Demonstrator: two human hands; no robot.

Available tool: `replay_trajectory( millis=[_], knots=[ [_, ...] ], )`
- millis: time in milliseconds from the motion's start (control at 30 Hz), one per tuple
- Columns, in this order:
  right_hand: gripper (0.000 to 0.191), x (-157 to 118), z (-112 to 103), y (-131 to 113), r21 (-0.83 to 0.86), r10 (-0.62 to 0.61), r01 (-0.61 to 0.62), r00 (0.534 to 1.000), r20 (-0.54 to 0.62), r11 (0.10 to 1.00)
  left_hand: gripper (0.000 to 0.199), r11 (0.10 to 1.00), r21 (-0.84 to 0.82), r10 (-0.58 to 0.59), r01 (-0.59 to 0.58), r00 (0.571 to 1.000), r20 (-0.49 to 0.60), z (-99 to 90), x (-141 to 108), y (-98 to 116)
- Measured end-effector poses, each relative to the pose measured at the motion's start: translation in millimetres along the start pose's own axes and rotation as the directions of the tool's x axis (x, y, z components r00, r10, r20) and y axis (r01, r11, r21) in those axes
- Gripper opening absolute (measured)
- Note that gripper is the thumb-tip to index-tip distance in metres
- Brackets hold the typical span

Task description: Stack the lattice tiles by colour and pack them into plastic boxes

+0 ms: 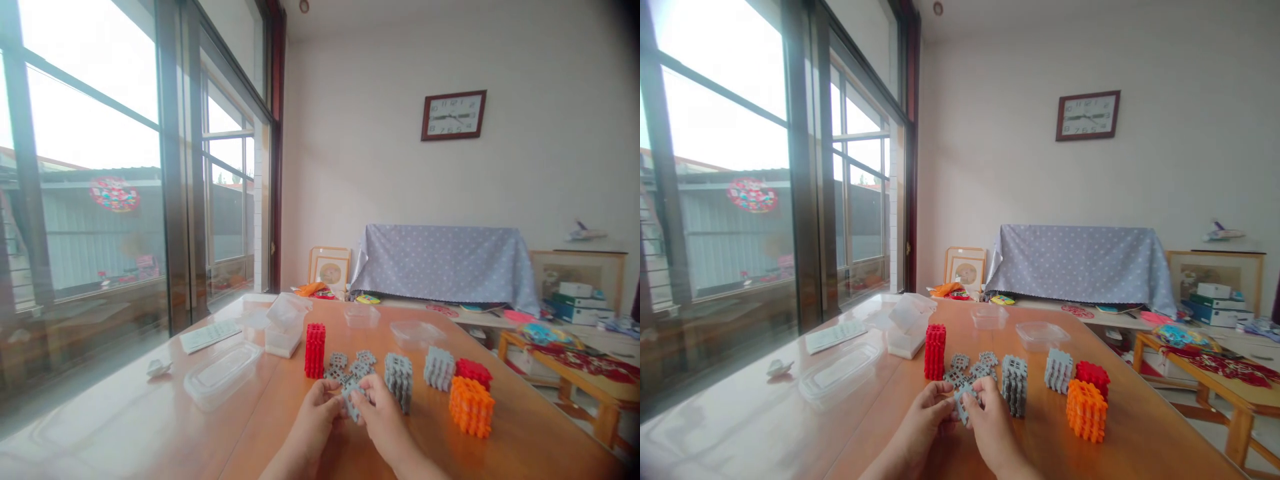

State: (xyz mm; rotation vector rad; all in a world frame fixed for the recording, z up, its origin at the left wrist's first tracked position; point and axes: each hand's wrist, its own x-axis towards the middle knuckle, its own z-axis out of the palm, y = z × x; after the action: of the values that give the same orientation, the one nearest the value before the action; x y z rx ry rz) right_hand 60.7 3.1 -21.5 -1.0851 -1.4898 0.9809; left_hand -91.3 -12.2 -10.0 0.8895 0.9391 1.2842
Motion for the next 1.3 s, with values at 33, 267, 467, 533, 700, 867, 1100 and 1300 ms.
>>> replay_trajectory(
  millis=[33, 267, 467, 533, 700, 867, 1100, 1300],
  knots=[
    [0.035, 0.4, -0.7, -0.4, 0.032, 0.013, -0.014, 1.000, 0.024, 0.999, 0.048, 1.000, -0.009, -0.013, 0.013, 1.000, 0.012, -0.2, -0.6, 0.1],
    [0.045, -9.5, -18.4, -29.9, -0.283, -0.153, 0.171, 0.985, 0.086, 0.944, 0.030, 1.000, 0.009, 0.019, -0.019, 1.000, 0.023, -6.7, 1.9, 2.0],
    [0.043, -22.4, -33.3, -61.9, -0.372, -0.187, 0.285, 0.942, 0.278, 0.883, 0.034, 1.000, -0.031, 0.010, -0.008, 0.997, 0.078, -3.8, 0.5, 3.4],
    [0.044, -23.8, -38.9, -64.6, -0.404, -0.188, 0.282, 0.948, 0.258, 0.870, 0.039, 0.999, -0.040, 0.006, -0.002, 0.994, 0.112, -1.0, -1.5, 5.5],
    [0.040, -10.0, -71.3, -63.2, -0.458, -0.242, 0.279, 0.960, 0.139, 0.844, 0.045, 0.999, -0.043, -0.021, 0.026, 0.992, 0.126, 3.8, -5.7, 12.3],
    [0.044, 21.4, -125.4, -63.5, -0.505, -0.304, 0.245, 0.952, -0.037, 0.828, 0.044, 1.000, 0.014, -0.009, 0.008, 0.998, 0.065, 5.8, -9.2, 17.8],
    [0.045, 45.8, -156.7, -48.4, -0.563, -0.210, 0.122, 0.973, -0.093, 0.818, 0.041, 0.998, 0.055, -0.002, 0.000, 1.000, 0.025, 8.0, -12.4, 21.5],
    [0.054, 48.6, -155.7, -28.8, -0.543, -0.150, 0.090, 0.987, -0.066, 0.835, 0.041, 0.998, 0.059, 0.000, -0.001, 1.000, 0.025, 8.0, -11.9, 23.0]
  ],
)
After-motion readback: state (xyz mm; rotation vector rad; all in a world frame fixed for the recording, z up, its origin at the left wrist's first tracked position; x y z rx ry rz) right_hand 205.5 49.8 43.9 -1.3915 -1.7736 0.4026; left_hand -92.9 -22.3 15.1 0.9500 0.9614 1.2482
